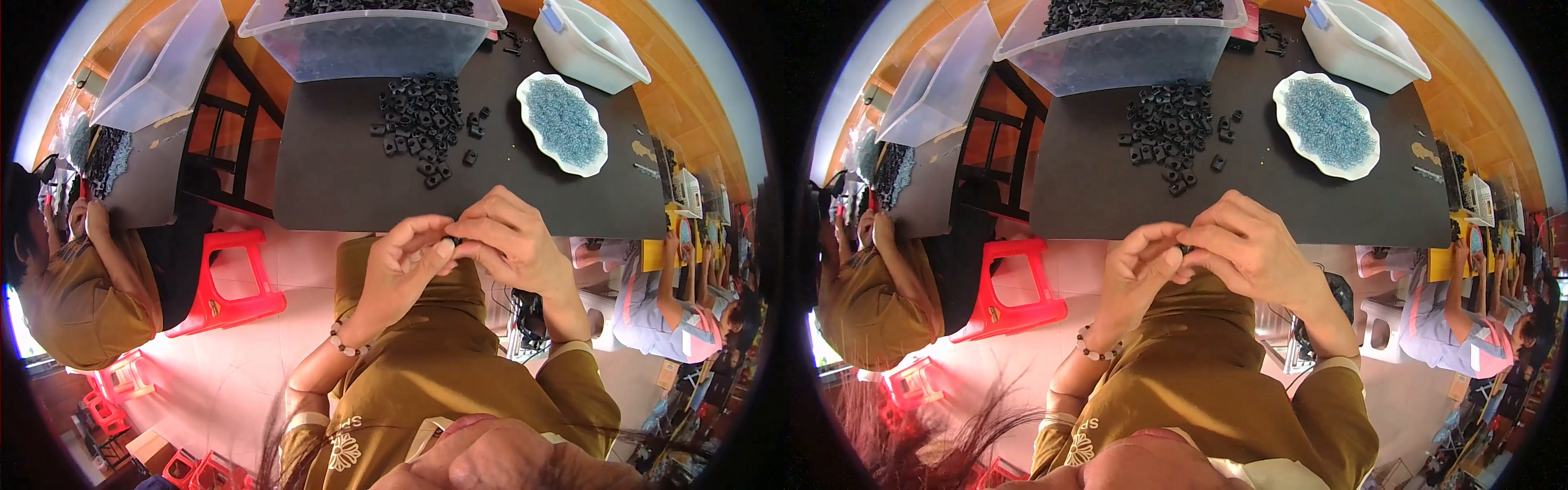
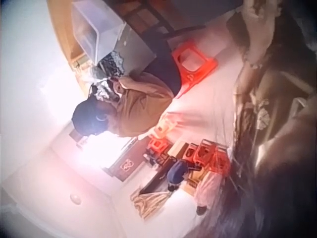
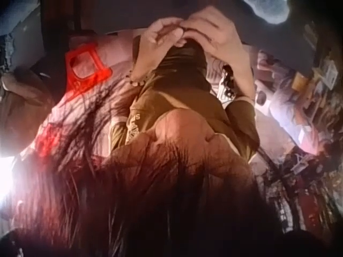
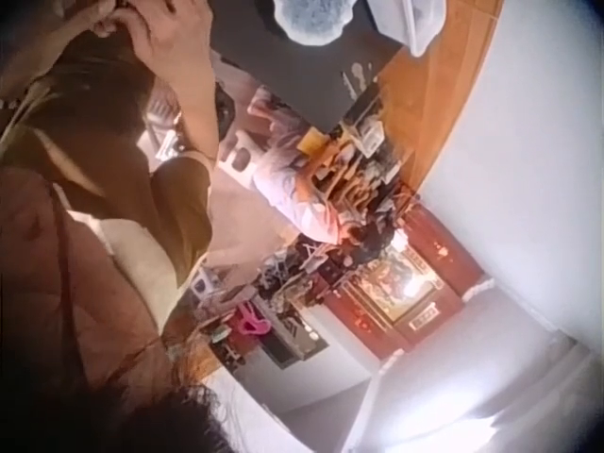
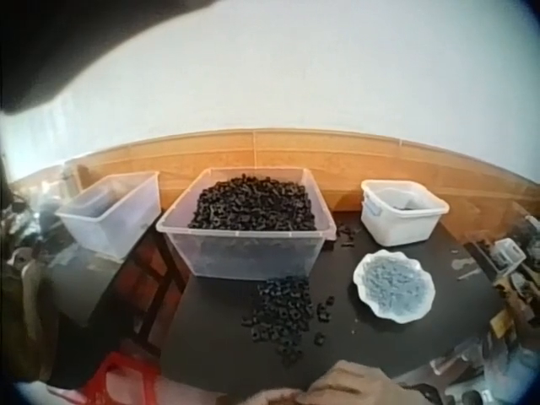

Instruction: The person assembles plastic cord locks by hand, picking up small springs and plastic components and fitting them into the lock casings.

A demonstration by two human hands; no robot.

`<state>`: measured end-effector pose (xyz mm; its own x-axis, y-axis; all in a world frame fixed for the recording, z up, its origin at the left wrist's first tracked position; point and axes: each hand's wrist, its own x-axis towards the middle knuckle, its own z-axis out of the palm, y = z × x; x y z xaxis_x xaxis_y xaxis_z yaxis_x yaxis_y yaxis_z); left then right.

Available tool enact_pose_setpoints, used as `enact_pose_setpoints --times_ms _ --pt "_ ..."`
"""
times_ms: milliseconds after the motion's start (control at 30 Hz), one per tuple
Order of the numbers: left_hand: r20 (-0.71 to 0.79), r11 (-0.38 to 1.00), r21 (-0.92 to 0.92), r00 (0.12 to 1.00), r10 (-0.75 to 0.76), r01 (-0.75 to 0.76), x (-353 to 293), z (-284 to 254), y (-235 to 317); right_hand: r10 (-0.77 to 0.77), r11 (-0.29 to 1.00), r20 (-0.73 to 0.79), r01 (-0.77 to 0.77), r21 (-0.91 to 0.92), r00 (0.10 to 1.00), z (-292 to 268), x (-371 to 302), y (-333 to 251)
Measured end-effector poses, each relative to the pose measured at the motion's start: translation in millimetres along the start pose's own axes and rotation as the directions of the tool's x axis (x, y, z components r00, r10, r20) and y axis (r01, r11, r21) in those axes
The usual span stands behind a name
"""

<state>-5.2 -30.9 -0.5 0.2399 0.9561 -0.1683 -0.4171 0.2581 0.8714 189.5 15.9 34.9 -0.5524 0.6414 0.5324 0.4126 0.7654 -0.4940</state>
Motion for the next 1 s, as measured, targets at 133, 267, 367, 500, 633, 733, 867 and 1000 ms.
enact_pose_setpoints --times_ms 133,267,367,500,633,733,867,1000 --pt "0.172 0.995 0.102 0.985 0.004 -0.021 1.3 -14.5 0.6 -0.1 0.995 0.08 0.1 0.003 0.992 -3.7 -1.1 -1.3" --pt "0.202 0.996 0.081 0.978 -0.043 0.027 2.9 -18.5 1.1 -0.145 0.988 0.099 0.15 -0.039 0.984 -2.4 -1.1 -3.9" --pt "0.186 0.996 0.089 0.982 -0.04 0.024 3.1 -21.7 -6.3 -0.115 0.993 0.118 0.118 -0.023 0.986 -6.7 2.3 -2.9" --pt "0.133 0.993 0.11 0.989 -0.06 0.046 5.3 -18.7 -4.5 -0.032 0.999 0.072 0.033 -0.017 0.997 -16.8 8.8 16.8" --pt "0.081 0.997 0.067 0.997 0.021 -0.026 7.2 -18.0 -8.3 0.219 0.952 -0.019 -0.218 -0.213 0.976 -11.7 17.9 47.7" --pt "0.047 0.997 0.043 0.997 0.064 -0.066 7.6 -17.5 -10.0 0.247 0.941 -0.036 -0.249 -0.228 0.968 -4.5 30.9 59.4" --pt "-0.013 0.994 0.061 0.996 0.088 -0.088 8.1 -19.1 -9.0 0.182 0.962 0.019 -0.174 -0.21 0.983 8.9 42.0 60.0" --pt "-0.024 0.992 0.071 0.994 0.104 -0.102 8.6 -23.0 -10.2 0.25 0.922 -0.003 -0.239 -0.306 0.968 19.0 45.4 61.7"
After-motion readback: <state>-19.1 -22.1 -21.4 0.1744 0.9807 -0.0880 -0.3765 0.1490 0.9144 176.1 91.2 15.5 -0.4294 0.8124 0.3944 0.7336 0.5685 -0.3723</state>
